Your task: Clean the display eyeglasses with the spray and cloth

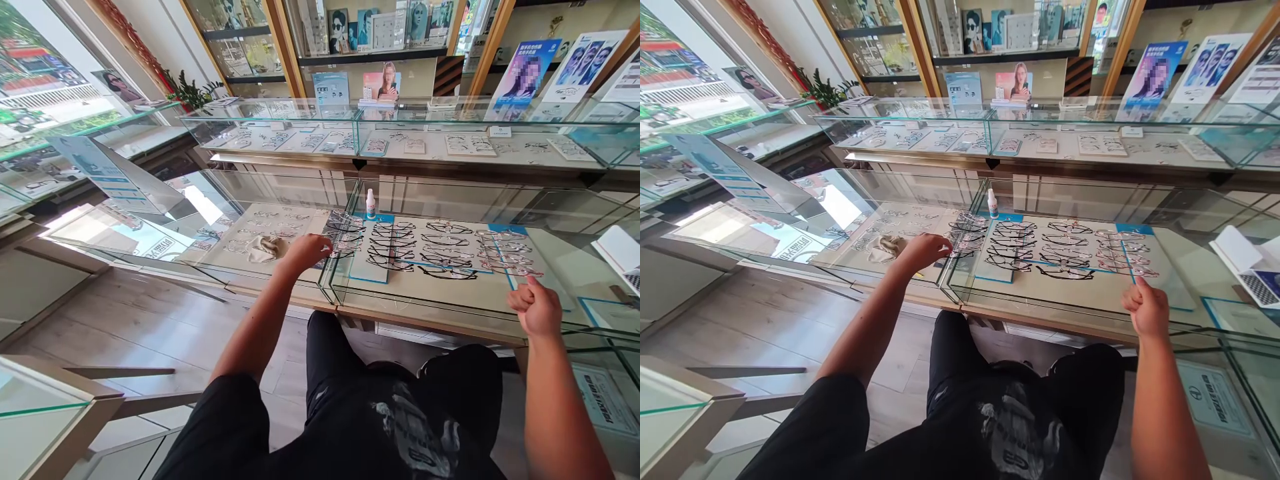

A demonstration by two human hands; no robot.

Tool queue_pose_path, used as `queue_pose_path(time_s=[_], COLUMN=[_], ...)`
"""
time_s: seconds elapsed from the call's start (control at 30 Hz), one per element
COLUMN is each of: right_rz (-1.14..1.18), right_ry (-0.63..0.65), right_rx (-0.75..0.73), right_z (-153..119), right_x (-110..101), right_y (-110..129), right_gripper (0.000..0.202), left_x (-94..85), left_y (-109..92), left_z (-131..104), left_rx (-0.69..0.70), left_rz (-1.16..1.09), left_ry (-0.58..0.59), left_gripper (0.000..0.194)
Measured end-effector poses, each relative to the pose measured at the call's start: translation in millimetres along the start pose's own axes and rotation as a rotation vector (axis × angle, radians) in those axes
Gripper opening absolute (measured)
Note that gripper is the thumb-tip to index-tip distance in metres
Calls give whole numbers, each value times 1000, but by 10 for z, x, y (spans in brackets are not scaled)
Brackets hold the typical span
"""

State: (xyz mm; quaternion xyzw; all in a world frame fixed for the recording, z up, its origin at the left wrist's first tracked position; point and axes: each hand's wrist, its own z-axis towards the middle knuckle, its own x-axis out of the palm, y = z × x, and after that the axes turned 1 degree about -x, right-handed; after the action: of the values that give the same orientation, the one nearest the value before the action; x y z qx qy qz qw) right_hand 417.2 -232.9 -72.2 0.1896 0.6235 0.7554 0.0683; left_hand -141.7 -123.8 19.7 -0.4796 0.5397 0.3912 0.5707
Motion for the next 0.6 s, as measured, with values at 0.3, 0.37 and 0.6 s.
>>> queue_pose_path(time_s=[0.3, 0.37, 0.6], right_rz=[-26, -26, -2], right_ry=[135, 152, 143], right_rx=[-15, -12, -58], right_z=[10, 16, -19], right_x=[-75, -96, -107], right_y=[20, -10, -96], right_gripper=[74, 76, 79], left_x=[-176, -243, -442], left_y=[22, 5, -188], left_z=[-152, -192, -235], left_rx=[130, 171, 238], left_rz=[-133, -215, -462], left_ry=[-1, -51, -180], left_gripper=[28, 29, 31])
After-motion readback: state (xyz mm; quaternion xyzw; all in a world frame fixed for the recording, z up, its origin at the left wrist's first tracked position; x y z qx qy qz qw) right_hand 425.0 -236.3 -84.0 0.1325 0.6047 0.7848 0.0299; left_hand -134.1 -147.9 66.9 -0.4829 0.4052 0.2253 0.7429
